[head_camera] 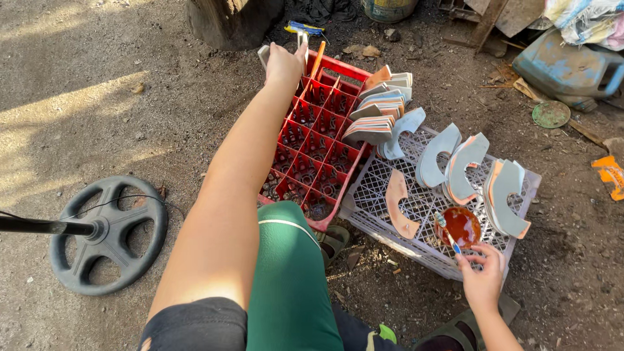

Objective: The person sits on the ground and paints curved metal parts with orange paint using a brush. They pick up each part from a red crate, apply paint to the edges, and place the painted parts into a white crate.

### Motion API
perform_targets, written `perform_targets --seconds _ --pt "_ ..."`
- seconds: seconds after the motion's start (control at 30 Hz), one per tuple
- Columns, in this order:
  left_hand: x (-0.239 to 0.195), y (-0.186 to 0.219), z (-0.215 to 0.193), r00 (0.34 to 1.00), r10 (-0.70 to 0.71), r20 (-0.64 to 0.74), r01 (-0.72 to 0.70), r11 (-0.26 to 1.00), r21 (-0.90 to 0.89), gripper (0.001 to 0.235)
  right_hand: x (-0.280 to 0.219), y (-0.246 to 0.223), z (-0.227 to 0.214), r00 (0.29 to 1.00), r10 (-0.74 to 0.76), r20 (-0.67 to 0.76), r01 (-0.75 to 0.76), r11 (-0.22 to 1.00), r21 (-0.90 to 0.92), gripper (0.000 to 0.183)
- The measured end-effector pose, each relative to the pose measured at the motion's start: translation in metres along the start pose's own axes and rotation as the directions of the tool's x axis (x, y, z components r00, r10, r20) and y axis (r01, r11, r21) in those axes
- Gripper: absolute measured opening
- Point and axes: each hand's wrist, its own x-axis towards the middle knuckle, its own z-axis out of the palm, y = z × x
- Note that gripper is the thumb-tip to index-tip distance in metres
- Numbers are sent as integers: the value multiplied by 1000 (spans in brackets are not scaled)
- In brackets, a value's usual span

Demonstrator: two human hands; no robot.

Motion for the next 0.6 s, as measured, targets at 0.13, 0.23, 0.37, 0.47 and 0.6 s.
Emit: perform_targets --seconds 0.13,0.23,0.37,0.47,0.6 --pt "42 10 29 998 6 61 -1 996 -86 100 1 4 5 998 68 16 -70 994 83 51" --pt "70 16 43 1000 -11 11 12 991 -130 86 2 5 4 991 132 28 -135 982 129 59" --pt "81 17 38 981 -38 189 61 991 -120 96 8 3 3 987 156 36 -159 983 91 67" --pt "83 13 23 964 14 267 19 993 -121 86 16 3 1 973 224 53 -230 954 194 77" --pt "93 7 24 931 42 362 -2 994 -109 72 15 7 0 963 257 83 -265 958 105 93"
